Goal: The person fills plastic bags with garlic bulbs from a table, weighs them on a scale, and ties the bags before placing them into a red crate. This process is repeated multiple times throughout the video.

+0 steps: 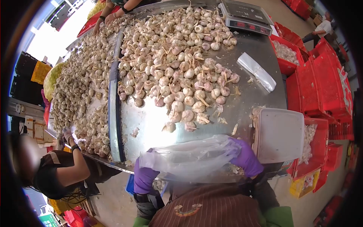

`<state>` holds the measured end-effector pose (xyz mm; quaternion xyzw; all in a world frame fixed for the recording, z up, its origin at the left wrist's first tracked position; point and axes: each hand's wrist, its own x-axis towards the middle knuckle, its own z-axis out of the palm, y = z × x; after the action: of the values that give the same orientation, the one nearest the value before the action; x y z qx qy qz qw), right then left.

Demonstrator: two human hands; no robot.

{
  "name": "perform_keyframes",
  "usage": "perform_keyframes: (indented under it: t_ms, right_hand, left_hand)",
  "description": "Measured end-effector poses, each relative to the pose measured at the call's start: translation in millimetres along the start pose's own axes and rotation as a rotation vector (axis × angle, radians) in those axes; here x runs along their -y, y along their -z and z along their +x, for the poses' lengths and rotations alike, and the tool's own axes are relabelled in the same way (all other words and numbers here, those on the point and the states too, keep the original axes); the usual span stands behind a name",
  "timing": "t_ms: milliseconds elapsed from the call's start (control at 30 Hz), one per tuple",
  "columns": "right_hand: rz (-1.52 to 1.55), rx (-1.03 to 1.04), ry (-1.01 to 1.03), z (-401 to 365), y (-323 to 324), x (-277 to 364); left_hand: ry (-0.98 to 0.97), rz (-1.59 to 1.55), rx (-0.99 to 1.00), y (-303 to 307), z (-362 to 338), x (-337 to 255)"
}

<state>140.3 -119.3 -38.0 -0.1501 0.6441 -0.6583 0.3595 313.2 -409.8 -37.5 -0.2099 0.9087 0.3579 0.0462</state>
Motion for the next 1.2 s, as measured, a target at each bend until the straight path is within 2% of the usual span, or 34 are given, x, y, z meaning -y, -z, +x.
perform_keyframes:
  t_ms: [33, 67, 133, 167, 200, 267, 300, 333, 367, 400, 467, 533, 567, 633, 667, 700, 733, 767, 800, 867, 900, 933, 1000, 1067, 1100, 1167, 1200]
  right_hand:
    - [0.099, 0.028, -0.106, 2.6, -1.7, -23.9]
    - [0.102, 0.025, -0.106, 9.8, -4.4, -53.0]
    - [0.165, -0.026, -0.283, 27.3, -13.4, -96.0]
    - [0.006, -0.033, -0.213, 36.0, -18.5, -90.2]
    - [0.012, -0.032, -0.219, 50.2, -14.1, -102.8]
    - [-0.164, -0.066, -0.012, 88.4, -1.6, -134.7]
    - [-0.091, -0.131, -0.053, 107.2, -5.7, -115.9]
    - [0.221, -0.183, -0.117, 135.6, 0.9, -122.7]
    - [0.532, -0.232, -0.180, 164.4, 7.5, -134.6]
    - [0.528, -0.270, -0.125, 187.5, 12.3, -134.2]
    - [0.521, -0.311, -0.060, 235.0, 25.7, -131.7]
    - [-0.024, -0.390, -0.210, 273.8, 40.4, -125.3]
    - [-0.027, -0.394, -0.209, 284.5, 44.1, -119.2]
    - [0.113, -0.672, 0.032, 291.7, 32.4, -76.5]
    - [0.111, -0.673, 0.036, 291.5, 27.9, -59.7]
    - [0.151, -0.655, 0.123, 290.0, 24.4, -43.5]
    - [0.191, -0.638, 0.209, 286.5, 23.3, -30.2]
    - [0.187, -0.642, 0.210, 280.7, 23.2, -16.7]
    - [0.166, -0.647, 0.245, 274.7, 24.0, -5.1]
    - [0.141, -0.654, 0.281, 261.3, 26.3, 13.3]
    - [0.132, -0.708, 0.308, 254.4, 26.9, 21.0]
    - [0.124, -0.761, 0.335, 246.3, 25.5, 32.5]
    - [0.124, -0.768, 0.377, 221.3, 19.7, 63.0]
    - [0.136, -0.745, 0.410, 196.5, 8.7, 91.3]
    - [0.079, -0.749, 0.330, 183.8, 5.0, 101.8]
    - [0.033, -0.721, 0.253, 168.9, 2.6, 93.6]
    - [0.002, -0.728, 0.152, 164.1, 5.3, 77.8]
  left_hand:
    - [0.028, -0.180, -0.042, -13.0, 0.1, 8.0]
    - [0.052, -0.357, -0.086, -21.3, 6.2, 3.6]
    - [0.038, -0.331, -0.100, -44.8, 21.2, 23.3]
    - [0.029, -0.309, -0.115, -55.6, 29.1, 36.4]
    - [0.035, -0.305, -0.111, -59.7, 39.3, 46.3]
    - [0.054, -0.324, 0.036, -61.8, 70.3, 65.2]
    - [-0.005, -0.330, -0.025, -65.0, 92.1, 76.5]
    - [0.028, -0.533, -0.076, -49.7, 111.5, 48.0]
    - [-0.032, -0.583, -0.114, -53.5, 134.9, 59.6]
    - [-0.091, -0.461, -0.174, -43.8, 155.1, 43.2]
    - [-0.072, -0.388, -0.145, -38.7, 196.4, 49.9]
    - [-0.014, -0.834, -0.088, -46.4, 238.4, 68.2]
    - [-0.017, -0.838, -0.086, -48.5, 251.1, 66.6]
    - [-0.100, -1.425, -0.117, -41.3, 267.8, 37.6]
    - [-0.105, -1.428, -0.116, -41.6, 278.2, 37.4]
    - [-0.044, -1.487, -0.157, -44.4, 288.3, 38.7]
    - [0.021, -1.546, -0.196, -39.6, 293.0, 26.1]
    - [0.012, -1.602, -0.169, -34.4, 292.4, 14.6]
    - [-0.100, -1.098, -0.325, -23.3, 285.6, -3.1]
    - [-0.135, -1.301, -0.314, -12.3, 282.6, -10.2]
    - [-0.161, -1.171, -0.281, -7.9, 281.0, -3.8]
    - [-0.148, -1.339, -0.274, 0.1, 277.8, -12.0]
    - [-0.107, -1.192, -0.320, 17.5, 263.6, -28.7]
    - [-0.063, -1.144, -0.276, 33.2, 237.0, -62.6]
    - [-0.071, -1.114, -0.225, 31.8, 226.8, -63.7]
    - [-0.047, -1.078, -0.008, 23.4, 202.9, -62.8]
    - [-0.030, -1.024, 0.106, 18.7, 192.8, -59.1]
